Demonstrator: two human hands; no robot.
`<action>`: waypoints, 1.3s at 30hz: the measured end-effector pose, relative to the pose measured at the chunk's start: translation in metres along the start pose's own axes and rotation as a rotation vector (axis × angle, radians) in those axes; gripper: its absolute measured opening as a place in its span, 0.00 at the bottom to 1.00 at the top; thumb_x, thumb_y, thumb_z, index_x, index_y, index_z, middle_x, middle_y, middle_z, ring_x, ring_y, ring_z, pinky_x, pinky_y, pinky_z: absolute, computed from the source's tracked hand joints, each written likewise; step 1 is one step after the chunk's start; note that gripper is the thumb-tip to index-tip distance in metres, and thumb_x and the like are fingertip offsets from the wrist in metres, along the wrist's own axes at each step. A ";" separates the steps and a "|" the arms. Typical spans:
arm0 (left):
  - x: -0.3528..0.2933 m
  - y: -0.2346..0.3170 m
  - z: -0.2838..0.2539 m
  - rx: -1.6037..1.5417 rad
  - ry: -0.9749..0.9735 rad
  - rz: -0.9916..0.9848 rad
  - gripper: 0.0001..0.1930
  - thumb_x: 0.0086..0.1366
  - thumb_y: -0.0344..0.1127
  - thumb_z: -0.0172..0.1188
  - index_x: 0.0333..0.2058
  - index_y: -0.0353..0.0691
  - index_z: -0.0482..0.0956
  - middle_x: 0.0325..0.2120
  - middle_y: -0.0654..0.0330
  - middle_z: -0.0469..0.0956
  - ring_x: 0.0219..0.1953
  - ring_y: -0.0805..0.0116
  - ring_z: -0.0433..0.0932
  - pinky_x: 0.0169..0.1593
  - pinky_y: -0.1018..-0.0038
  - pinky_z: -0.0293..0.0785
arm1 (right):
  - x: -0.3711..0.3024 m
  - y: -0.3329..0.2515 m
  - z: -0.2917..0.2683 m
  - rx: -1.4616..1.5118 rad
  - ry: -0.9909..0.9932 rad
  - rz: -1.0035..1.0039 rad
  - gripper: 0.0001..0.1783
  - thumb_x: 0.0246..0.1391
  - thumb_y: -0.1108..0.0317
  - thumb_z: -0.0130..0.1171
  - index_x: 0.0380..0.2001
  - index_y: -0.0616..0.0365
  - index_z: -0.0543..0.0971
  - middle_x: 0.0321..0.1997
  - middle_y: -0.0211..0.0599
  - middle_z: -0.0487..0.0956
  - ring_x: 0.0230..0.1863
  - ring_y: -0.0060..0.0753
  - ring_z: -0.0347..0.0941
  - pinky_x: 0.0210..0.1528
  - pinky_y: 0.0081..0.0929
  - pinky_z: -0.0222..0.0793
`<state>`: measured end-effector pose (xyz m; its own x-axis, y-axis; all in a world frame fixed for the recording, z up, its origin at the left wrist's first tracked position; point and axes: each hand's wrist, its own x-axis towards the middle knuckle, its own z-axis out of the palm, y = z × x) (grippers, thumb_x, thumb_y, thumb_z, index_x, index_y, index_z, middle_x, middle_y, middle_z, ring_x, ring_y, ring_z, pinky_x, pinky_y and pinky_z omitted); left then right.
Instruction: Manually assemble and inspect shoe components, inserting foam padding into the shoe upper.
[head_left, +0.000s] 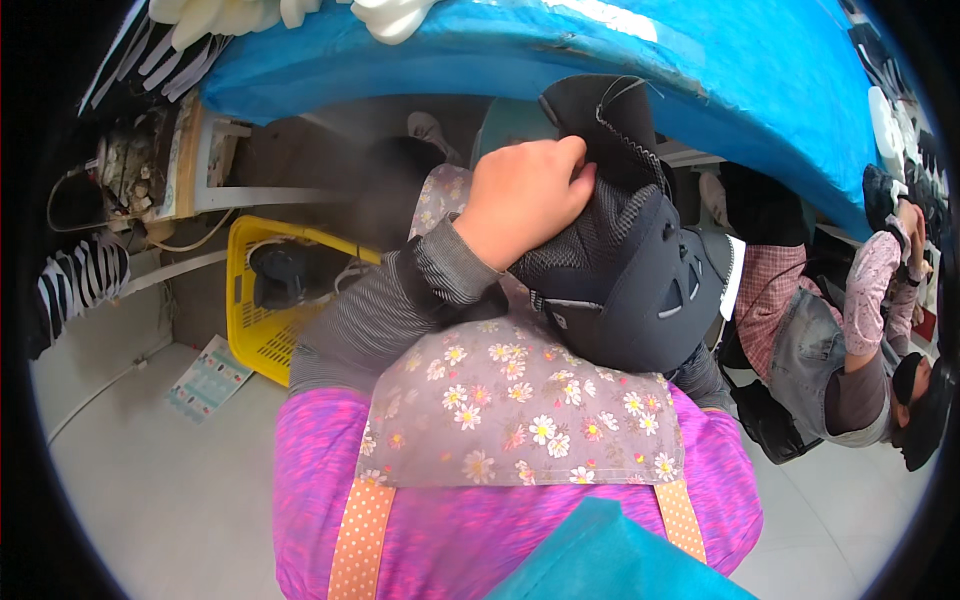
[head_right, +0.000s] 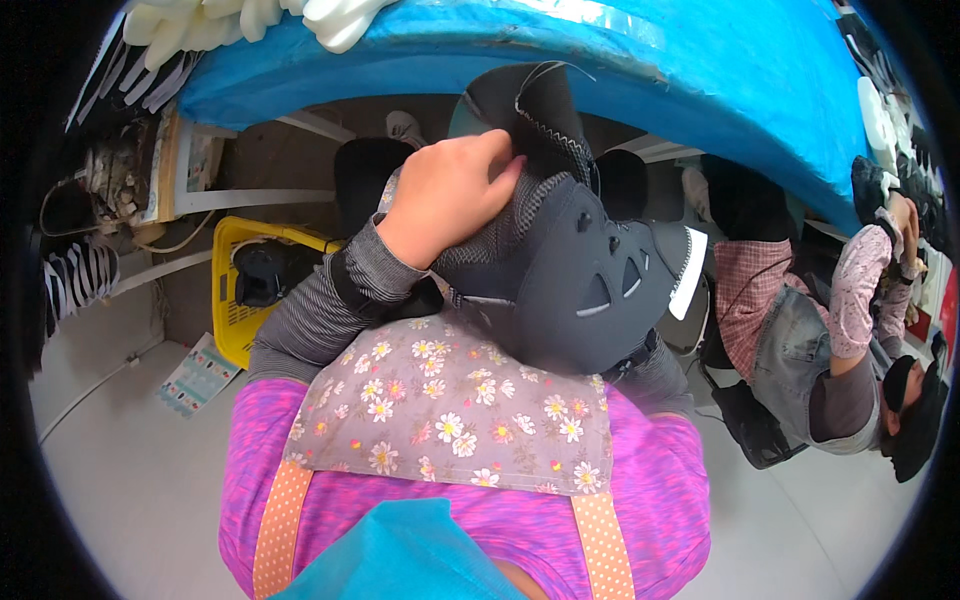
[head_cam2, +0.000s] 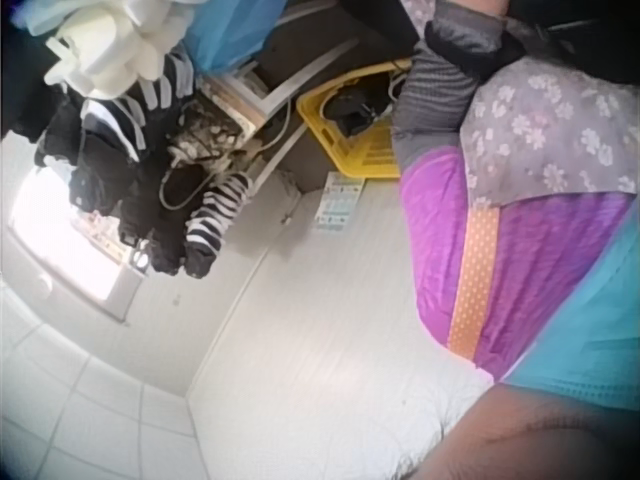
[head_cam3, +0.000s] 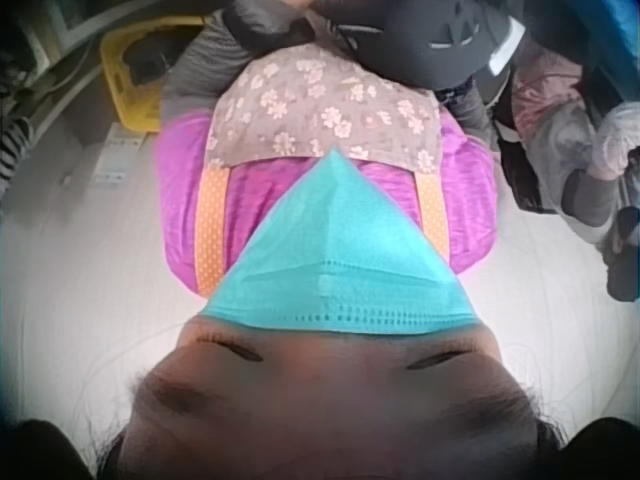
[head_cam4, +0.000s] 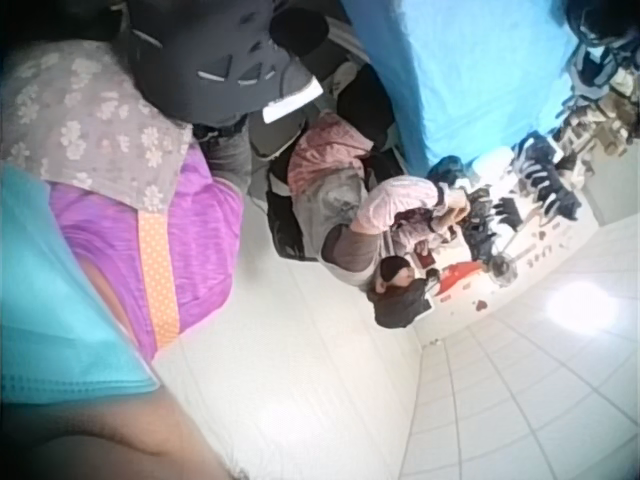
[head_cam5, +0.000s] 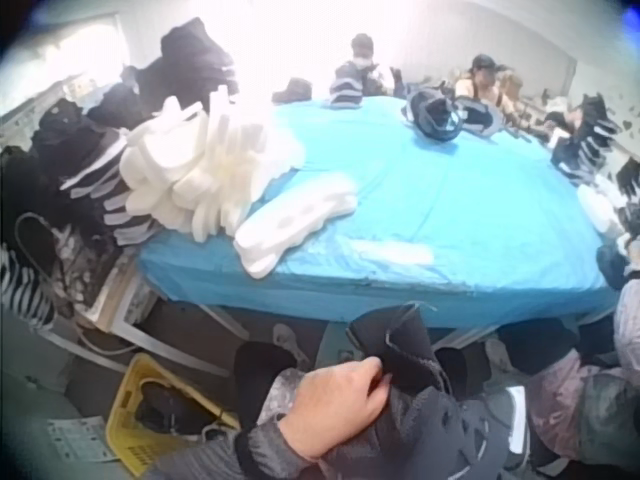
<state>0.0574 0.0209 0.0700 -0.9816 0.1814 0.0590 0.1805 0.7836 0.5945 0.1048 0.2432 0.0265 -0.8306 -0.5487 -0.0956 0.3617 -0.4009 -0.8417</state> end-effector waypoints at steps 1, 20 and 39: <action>0.001 -0.001 -0.001 -0.009 0.118 0.089 0.09 0.60 0.39 0.61 0.33 0.41 0.75 0.25 0.52 0.78 0.31 0.49 0.78 0.34 0.59 0.74 | -0.004 -0.001 0.002 -0.006 0.012 -0.003 0.29 0.51 0.72 0.60 0.59 0.63 0.69 0.59 0.38 0.72 0.60 0.35 0.67 0.62 0.33 0.62; -0.029 0.003 -0.034 -0.637 -0.262 0.352 0.27 0.48 0.45 0.76 0.41 0.30 0.79 0.39 0.49 0.80 0.40 0.54 0.81 0.45 0.68 0.77 | -0.026 0.009 0.015 -0.135 0.070 -0.034 0.29 0.54 0.71 0.58 0.60 0.63 0.67 0.61 0.38 0.70 0.61 0.35 0.66 0.63 0.32 0.61; 0.003 0.009 -0.034 -0.663 -0.819 0.573 0.24 0.50 0.40 0.73 0.42 0.31 0.78 0.36 0.46 0.79 0.40 0.48 0.78 0.47 0.64 0.74 | -0.044 0.004 0.007 -0.191 0.117 -0.027 0.29 0.57 0.70 0.56 0.62 0.63 0.66 0.63 0.38 0.69 0.63 0.35 0.65 0.64 0.32 0.59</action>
<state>0.0542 0.0080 0.1025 -0.3946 0.9165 0.0653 0.2757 0.0503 0.9599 0.1455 0.2609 0.0312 -0.8863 -0.4463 -0.1236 0.2614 -0.2618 -0.9290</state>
